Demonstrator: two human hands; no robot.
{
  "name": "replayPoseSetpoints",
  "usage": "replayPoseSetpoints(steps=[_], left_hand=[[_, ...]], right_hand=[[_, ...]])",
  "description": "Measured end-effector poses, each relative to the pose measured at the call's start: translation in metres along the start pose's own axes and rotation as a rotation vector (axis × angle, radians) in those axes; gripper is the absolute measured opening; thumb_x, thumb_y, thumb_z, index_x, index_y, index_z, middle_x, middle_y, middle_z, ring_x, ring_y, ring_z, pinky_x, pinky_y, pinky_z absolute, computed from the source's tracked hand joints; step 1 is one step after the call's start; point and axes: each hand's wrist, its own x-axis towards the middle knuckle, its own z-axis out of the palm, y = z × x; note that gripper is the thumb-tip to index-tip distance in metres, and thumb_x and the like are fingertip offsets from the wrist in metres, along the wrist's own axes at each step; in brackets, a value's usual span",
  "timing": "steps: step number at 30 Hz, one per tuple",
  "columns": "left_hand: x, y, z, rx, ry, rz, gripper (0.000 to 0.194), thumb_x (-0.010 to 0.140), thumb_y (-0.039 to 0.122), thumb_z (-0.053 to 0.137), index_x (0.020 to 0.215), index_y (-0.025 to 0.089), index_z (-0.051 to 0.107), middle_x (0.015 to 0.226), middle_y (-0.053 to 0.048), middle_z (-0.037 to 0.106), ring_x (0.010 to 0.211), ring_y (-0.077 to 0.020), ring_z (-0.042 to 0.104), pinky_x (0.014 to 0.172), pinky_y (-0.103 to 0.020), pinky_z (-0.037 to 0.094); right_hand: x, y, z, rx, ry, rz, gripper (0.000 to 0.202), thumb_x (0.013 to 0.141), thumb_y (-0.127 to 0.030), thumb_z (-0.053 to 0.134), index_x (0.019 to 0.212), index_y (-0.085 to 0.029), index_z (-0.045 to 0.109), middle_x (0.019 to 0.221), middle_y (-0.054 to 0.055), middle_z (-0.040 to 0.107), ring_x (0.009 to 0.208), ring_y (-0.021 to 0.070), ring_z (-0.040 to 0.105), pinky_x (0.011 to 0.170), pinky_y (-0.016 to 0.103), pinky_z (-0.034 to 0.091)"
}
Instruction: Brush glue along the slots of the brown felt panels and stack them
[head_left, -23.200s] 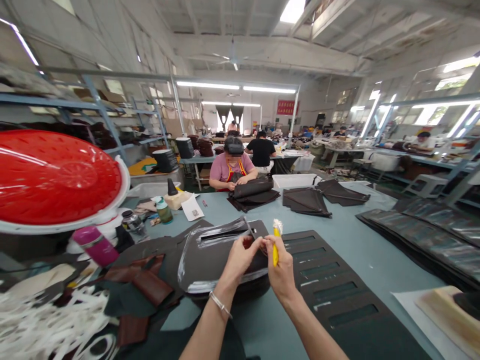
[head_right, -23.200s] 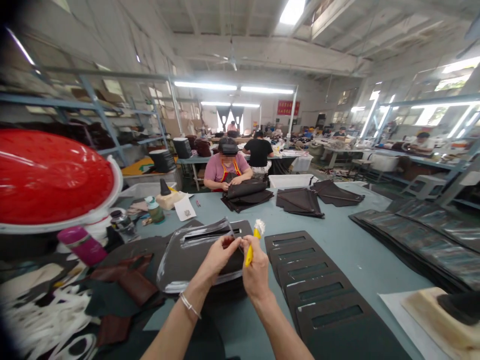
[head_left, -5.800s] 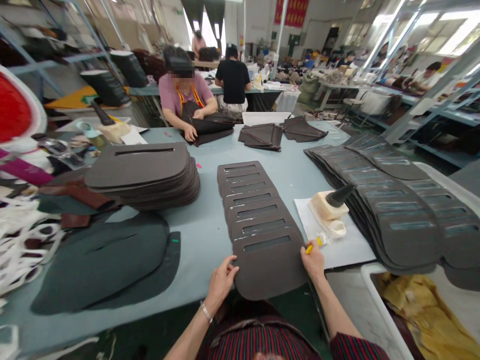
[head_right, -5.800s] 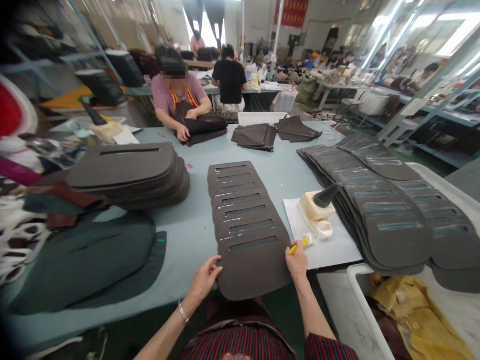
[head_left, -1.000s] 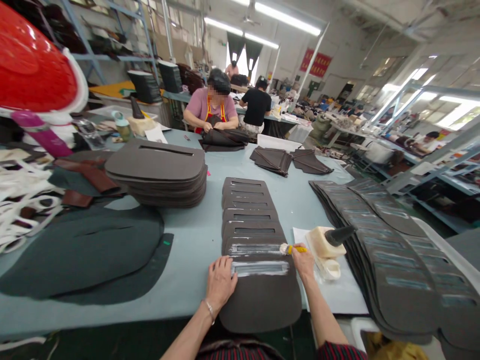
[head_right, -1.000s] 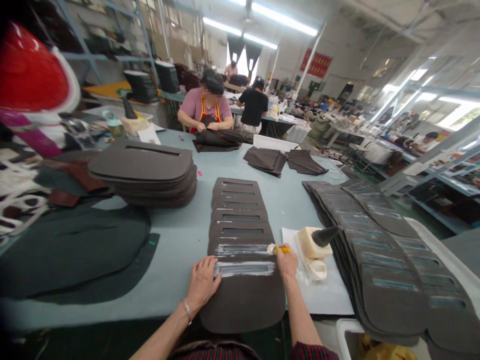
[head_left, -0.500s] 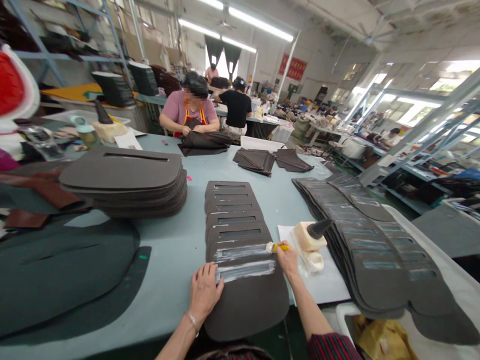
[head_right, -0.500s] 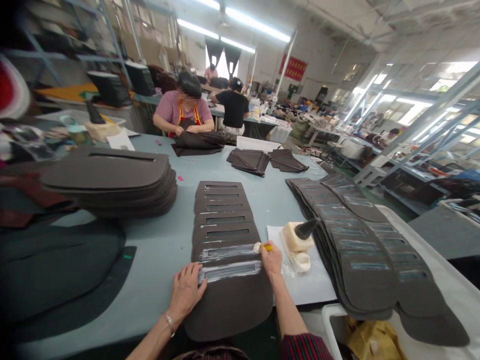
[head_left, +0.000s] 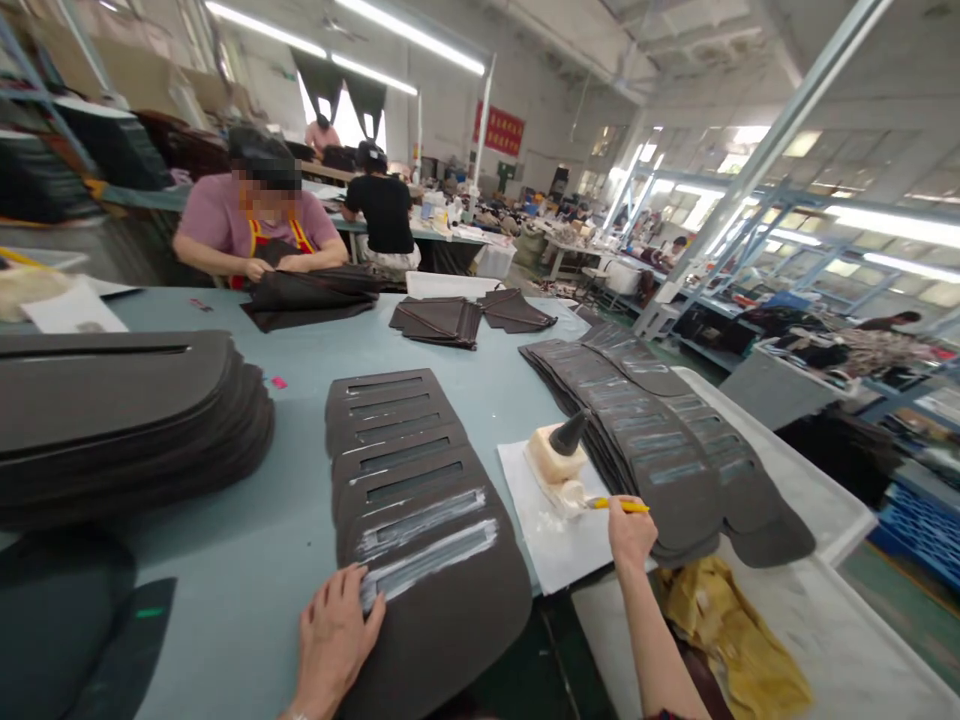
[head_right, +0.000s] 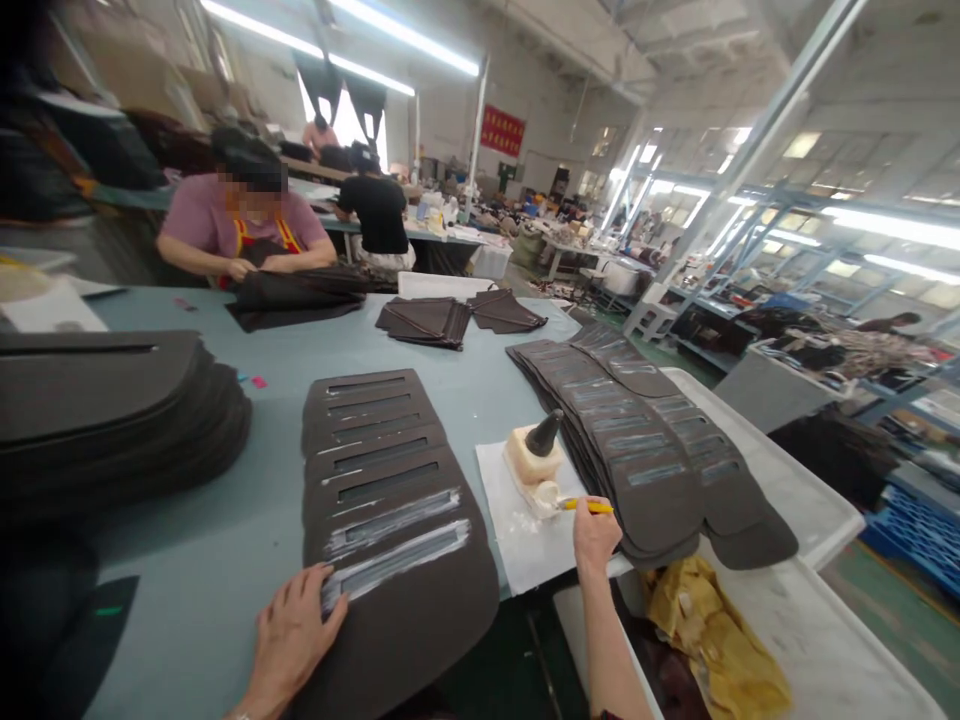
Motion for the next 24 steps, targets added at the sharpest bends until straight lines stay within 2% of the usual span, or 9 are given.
replayPoseSetpoints(steps=[4, 7, 9, 14, 18, 21, 24], left_hand=[[0.003, 0.000, 0.004, 0.002, -0.030, -0.006, 0.033, 0.087, 0.037, 0.038, 0.111, 0.019, 0.051, 0.116, -0.009, 0.056, 0.106, -0.0260, 0.049, 0.086, -0.040, 0.038], [0.003, 0.004, 0.000, 0.000, -0.048, -0.028, 0.031, 0.087, 0.035, 0.040, 0.112, 0.020, 0.051, 0.116, -0.008, 0.055, 0.107, -0.0253, 0.049, 0.086, -0.039, 0.038], [0.003, 0.007, -0.004, -0.009, -0.059, -0.045, 0.030, 0.086, 0.032, 0.041, 0.112, 0.020, 0.051, 0.117, -0.008, 0.055, 0.109, -0.0245, 0.049, 0.089, -0.038, 0.038], [0.005, 0.012, -0.010, -0.050, -0.057, -0.094, 0.033, 0.082, 0.028, 0.048, 0.114, 0.021, 0.051, 0.120, -0.008, 0.054, 0.113, -0.0239, 0.047, 0.095, -0.039, 0.036], [0.006, 0.013, -0.010, -0.070, -0.044, -0.126, 0.031, 0.081, 0.026, 0.050, 0.111, 0.022, 0.052, 0.118, -0.007, 0.054, 0.111, -0.0232, 0.047, 0.095, -0.039, 0.036], [0.006, 0.014, -0.010, -0.083, -0.043, -0.125, 0.030, 0.081, 0.026, 0.050, 0.110, 0.022, 0.052, 0.118, -0.007, 0.054, 0.111, -0.0230, 0.047, 0.095, -0.039, 0.037], [0.007, 0.017, -0.009, -0.110, -0.039, -0.141, 0.031, 0.080, 0.024, 0.050, 0.110, 0.022, 0.051, 0.119, -0.007, 0.054, 0.113, -0.0236, 0.046, 0.096, -0.040, 0.036]], right_hand=[[-0.001, 0.005, 0.014, 0.071, -0.086, 0.029, 0.035, 0.072, -0.043, 0.042, 0.076, -0.017, 0.065, 0.059, 0.007, 0.064, 0.058, 0.0216, 0.058, 0.061, 0.029, 0.038], [-0.007, 0.004, 0.025, 0.150, -0.207, 0.032, 0.038, 0.070, -0.048, 0.046, 0.077, -0.017, 0.066, 0.055, 0.006, 0.063, 0.058, 0.0224, 0.059, 0.060, 0.030, 0.039], [-0.009, 0.007, 0.026, 0.166, -0.232, 0.039, 0.040, 0.069, -0.050, 0.048, 0.080, -0.017, 0.067, 0.056, 0.005, 0.064, 0.059, 0.0231, 0.060, 0.060, 0.030, 0.039], [-0.012, 0.024, 0.018, 0.130, -0.209, 0.034, 0.039, 0.069, -0.050, 0.051, 0.086, -0.019, 0.067, 0.068, 0.005, 0.067, 0.066, 0.0237, 0.062, 0.063, 0.030, 0.041], [-0.018, 0.032, 0.006, 0.059, -0.240, -0.064, 0.036, 0.070, -0.050, 0.051, 0.083, -0.021, 0.065, 0.074, 0.005, 0.068, 0.065, 0.0221, 0.061, 0.059, 0.029, 0.040], [-0.023, 0.028, 0.006, 0.010, -0.249, -0.141, 0.037, 0.072, -0.053, 0.048, 0.081, -0.021, 0.065, 0.075, 0.005, 0.067, 0.063, 0.0211, 0.059, 0.055, 0.029, 0.039], [-0.033, 0.007, 0.015, 0.062, -0.365, -0.148, 0.039, 0.073, -0.056, 0.047, 0.082, -0.022, 0.064, 0.072, 0.003, 0.066, 0.060, 0.0197, 0.059, 0.054, 0.028, 0.038]])
